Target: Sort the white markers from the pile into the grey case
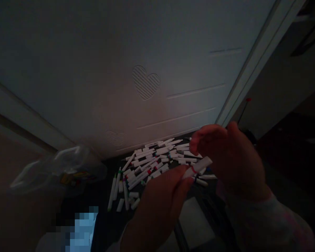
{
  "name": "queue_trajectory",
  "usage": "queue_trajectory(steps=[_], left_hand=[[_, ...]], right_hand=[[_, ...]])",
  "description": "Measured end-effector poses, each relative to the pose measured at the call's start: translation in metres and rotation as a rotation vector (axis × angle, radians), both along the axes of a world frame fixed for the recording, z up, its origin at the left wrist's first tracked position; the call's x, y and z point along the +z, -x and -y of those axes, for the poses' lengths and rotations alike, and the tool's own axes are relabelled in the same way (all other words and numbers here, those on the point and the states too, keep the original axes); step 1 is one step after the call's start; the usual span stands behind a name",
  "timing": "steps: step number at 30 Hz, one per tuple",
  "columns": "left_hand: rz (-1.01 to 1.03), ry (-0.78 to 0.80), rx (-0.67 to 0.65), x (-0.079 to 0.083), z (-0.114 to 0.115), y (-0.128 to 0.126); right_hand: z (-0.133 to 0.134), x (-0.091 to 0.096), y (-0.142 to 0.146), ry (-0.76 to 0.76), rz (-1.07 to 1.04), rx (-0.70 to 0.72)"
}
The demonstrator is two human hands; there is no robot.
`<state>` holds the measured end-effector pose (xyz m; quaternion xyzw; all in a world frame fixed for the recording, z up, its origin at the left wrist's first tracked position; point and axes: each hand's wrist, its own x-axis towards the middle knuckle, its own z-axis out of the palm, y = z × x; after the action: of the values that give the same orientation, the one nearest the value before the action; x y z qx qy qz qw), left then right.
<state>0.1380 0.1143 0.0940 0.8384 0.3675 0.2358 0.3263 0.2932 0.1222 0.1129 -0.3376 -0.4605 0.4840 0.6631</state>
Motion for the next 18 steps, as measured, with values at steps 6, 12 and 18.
queue_trajectory(steps=[6,12,18], left_hand=[[-0.237,-0.669,0.0,-0.012,0.002,0.0],[-0.294,-0.791,0.02,-0.003,0.012,0.009],[-0.325,-0.779,0.003,0.0,0.017,0.008]], right_hand=[[0.01,-0.005,0.002,0.098,0.101,0.267],[0.015,-0.01,0.007,0.098,0.233,0.344],[0.021,-0.004,0.009,0.145,0.274,0.398]])
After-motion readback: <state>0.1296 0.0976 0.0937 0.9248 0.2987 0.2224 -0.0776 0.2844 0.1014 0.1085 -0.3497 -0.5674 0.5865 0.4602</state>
